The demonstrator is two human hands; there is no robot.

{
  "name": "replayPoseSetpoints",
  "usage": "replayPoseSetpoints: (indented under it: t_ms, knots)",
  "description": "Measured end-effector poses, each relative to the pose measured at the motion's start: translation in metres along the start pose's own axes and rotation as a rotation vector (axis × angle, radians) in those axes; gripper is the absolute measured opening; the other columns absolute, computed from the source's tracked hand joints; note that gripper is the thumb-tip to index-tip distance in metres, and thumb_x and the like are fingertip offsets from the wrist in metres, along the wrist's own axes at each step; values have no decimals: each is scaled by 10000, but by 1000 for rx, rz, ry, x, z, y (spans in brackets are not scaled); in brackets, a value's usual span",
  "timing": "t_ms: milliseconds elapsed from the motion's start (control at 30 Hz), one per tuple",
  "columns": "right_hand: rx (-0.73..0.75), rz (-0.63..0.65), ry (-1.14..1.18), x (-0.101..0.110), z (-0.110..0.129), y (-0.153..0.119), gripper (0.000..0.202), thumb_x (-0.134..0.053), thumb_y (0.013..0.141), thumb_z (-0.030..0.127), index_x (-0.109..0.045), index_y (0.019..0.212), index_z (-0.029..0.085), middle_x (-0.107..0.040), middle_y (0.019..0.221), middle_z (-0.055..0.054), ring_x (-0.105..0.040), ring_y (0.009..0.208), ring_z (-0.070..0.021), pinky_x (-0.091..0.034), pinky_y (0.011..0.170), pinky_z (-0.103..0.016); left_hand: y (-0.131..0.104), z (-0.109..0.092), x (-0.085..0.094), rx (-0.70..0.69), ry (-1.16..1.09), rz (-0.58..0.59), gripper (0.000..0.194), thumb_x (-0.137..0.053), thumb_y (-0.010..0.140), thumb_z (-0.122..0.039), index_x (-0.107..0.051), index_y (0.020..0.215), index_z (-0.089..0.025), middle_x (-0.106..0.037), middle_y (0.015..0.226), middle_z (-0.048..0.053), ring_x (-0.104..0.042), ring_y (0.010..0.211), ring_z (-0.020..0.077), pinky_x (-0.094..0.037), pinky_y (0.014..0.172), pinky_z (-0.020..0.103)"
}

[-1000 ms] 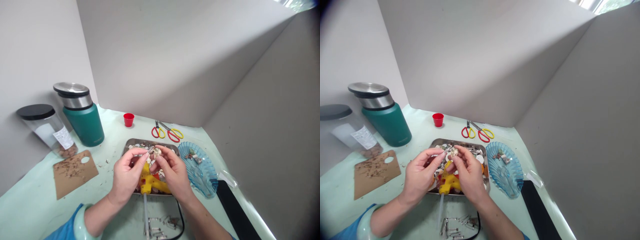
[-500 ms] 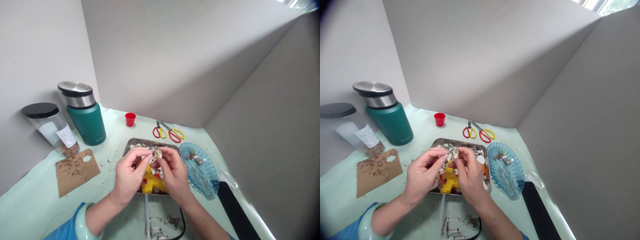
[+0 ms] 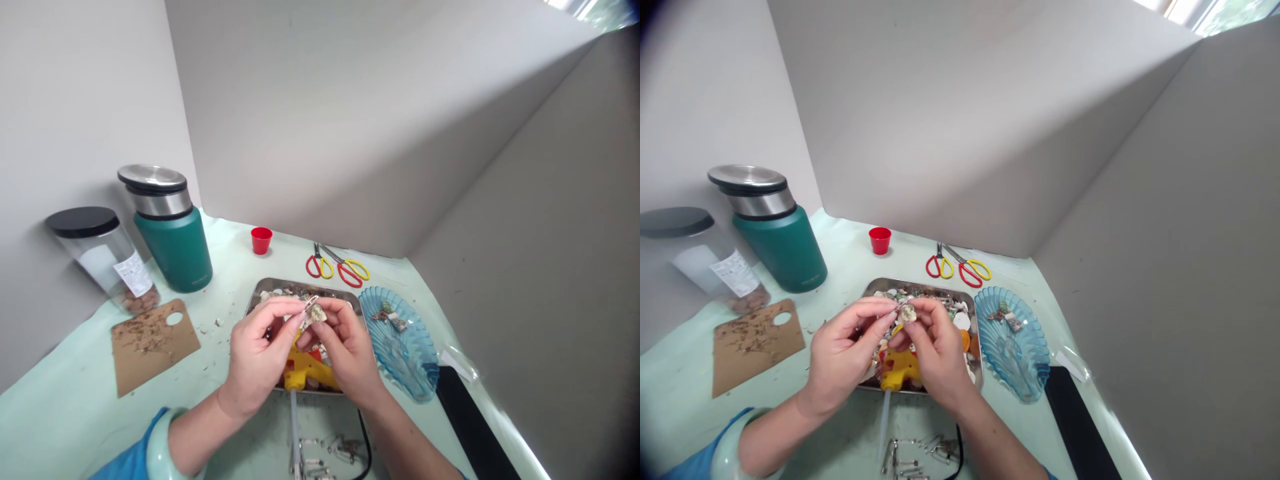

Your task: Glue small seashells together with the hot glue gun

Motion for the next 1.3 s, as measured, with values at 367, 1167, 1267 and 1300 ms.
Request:
replayPoseSetpoints:
  t_ms: [367,1167,1267,1300]
  knots:
    - [-117,94,195,4,-7,6,217,-589,861,313,-496,1020,199,-647,614,35,-641,533,-136,-490,514,-238,-1,-7,1,-110,69,-11,108,-619,791,-104,-672,821,-193,-691,943,45,-649,837,157,-520,739,280]
    - [159,-79,-385,11,-7,-3,208,-477,925,229,-514,1130,233,-643,986,-54,-653,733,-150,-554,682,-301,-4,-11,0,-162,93,22,146,-588,808,-90,-675,840,-202,-711,972,40,-664,870,158,-538,785,282]
    - [184,-78,-427,11,-6,-4,217,-472,926,201,-511,1135,238,-645,1002,-57,-663,756,-156,-561,693,-306,-4,-10,0,-158,85,32,156,-583,810,-89,-677,856,-205,-712,982,40,-664,888,162,-537,802,290]
    - [194,-82,-440,10,-6,-5,221,-471,925,192,-509,1138,238,-647,997,-57,-666,756,-158,-562,696,-310,-4,-9,-1,-165,86,33,157,-581,810,-91,-676,856,-207,-712,981,39,-664,889,165,-537,805,296]
Point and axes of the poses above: each hand's wrist, its own y-axis towards the middle knuckle, its own x-axis out of the back of the hand, z = x × y, the point moved 1 cm from there along y, towards the middle knuckle
